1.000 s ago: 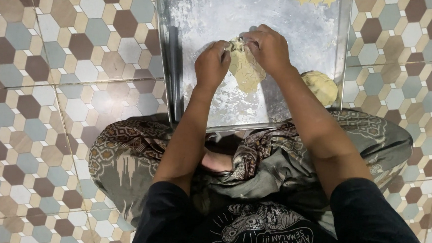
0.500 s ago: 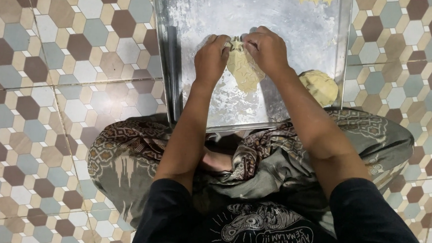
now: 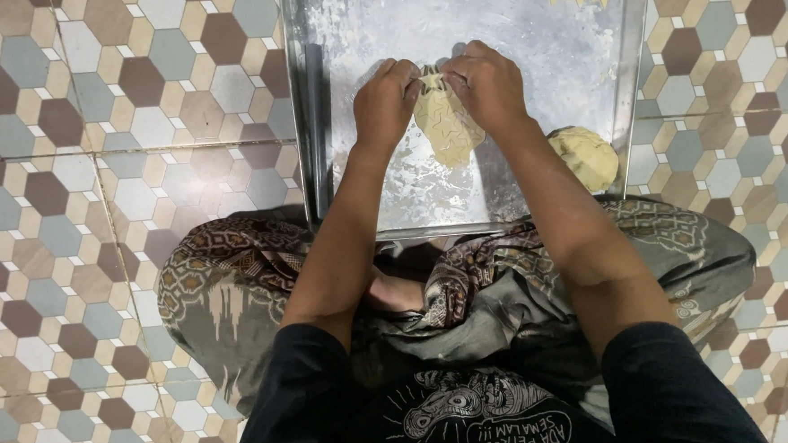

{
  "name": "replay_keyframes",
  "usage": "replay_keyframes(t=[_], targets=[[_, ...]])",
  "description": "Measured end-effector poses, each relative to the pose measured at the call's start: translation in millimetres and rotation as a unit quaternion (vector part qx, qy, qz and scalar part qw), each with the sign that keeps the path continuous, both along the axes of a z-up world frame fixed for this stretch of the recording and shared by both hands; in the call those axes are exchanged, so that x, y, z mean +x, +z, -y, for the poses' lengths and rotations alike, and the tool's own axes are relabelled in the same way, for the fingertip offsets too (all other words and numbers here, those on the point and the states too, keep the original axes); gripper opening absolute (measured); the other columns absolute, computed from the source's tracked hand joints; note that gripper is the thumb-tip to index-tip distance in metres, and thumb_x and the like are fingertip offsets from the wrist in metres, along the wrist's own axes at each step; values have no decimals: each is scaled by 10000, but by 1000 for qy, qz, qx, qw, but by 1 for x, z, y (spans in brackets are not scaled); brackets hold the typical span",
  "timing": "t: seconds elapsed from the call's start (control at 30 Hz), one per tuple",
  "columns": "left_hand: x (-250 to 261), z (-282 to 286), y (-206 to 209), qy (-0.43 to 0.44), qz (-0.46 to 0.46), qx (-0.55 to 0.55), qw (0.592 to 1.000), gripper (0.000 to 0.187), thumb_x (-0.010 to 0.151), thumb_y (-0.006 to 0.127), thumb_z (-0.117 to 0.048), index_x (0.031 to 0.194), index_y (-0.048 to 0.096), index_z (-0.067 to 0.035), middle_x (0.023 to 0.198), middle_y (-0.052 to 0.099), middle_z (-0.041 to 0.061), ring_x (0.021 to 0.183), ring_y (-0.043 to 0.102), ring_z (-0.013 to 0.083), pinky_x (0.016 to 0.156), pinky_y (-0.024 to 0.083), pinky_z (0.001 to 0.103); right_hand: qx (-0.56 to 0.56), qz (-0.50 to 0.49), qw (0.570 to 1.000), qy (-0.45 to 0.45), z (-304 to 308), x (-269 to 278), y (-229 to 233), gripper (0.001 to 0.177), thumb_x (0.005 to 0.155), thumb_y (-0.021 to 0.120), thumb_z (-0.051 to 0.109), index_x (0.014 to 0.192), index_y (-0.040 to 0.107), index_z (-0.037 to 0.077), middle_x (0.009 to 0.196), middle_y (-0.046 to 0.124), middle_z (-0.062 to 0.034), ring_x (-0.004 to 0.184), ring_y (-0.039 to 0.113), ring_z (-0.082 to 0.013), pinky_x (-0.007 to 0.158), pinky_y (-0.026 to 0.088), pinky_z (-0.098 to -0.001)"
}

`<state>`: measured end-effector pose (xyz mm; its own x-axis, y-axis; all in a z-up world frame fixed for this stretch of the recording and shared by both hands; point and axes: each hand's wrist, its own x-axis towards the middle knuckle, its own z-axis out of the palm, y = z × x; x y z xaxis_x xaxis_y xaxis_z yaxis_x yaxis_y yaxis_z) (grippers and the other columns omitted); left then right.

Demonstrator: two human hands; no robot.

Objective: Using a star-shaped cookie cutter to cut shapes from dough on a floured metal tray.

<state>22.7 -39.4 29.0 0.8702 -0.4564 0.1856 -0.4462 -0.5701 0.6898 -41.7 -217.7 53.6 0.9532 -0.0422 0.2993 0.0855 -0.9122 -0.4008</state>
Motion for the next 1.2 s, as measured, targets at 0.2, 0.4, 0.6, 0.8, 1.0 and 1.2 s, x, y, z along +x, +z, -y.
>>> replay_keyframes(t=[0.2,0.4,0.6,0.8,1.0,1.2], targets=[[0,1,-3,14,10,-10,1000,97,848,757,-77,918,719,-134,772,597,-16,618,566,150,574,486,330,-15,-15,1000,-3,2,3,4,235,859,804,49,1080,832,124,1023,724,-34,822,667,-205,722,538,-339],[-1,-2,1,14,10,-24,1000,171,866,721,-67,1020,726,-140,882,641,5,696,628,203,662,523,364,-10,-56,997,61,8,-6,16,351,877,706,42,1220,776,69,1029,646,-73,896,630,-254,747,505,-355],[-4,-8,4,-28,17,-24,999,263,854,760,-150,1117,769,-146,915,638,6,653,611,158,616,513,312,-46,-72,994,75,6,-9,23,406,870,828,139,1263,758,63,1044,634,-63,924,607,-240,768,500,-359],[-7,-5,6,-31,32,40,998,238,856,770,-167,1090,798,-137,899,630,26,736,638,208,666,517,344,-71,-84,992,58,1,-4,18,307,863,826,133,1167,807,103,1029,671,-52,878,613,-225,792,501,-368],[-5,4,-4,-12,93,64,994,185,814,805,-185,992,825,-137,868,636,17,682,625,194,588,511,328,-97,-73,991,54,-2,-1,18,281,834,851,131,1114,827,125,980,681,-50,819,606,-200,741,511,-344],[-7,10,1,-23,68,75,995,147,827,759,-133,956,803,-79,914,648,76,757,663,253,656,535,377,-143,-101,984,43,-3,2,15,261,862,829,164,1121,824,130,923,657,-53,788,586,-204,734,488,-338]])
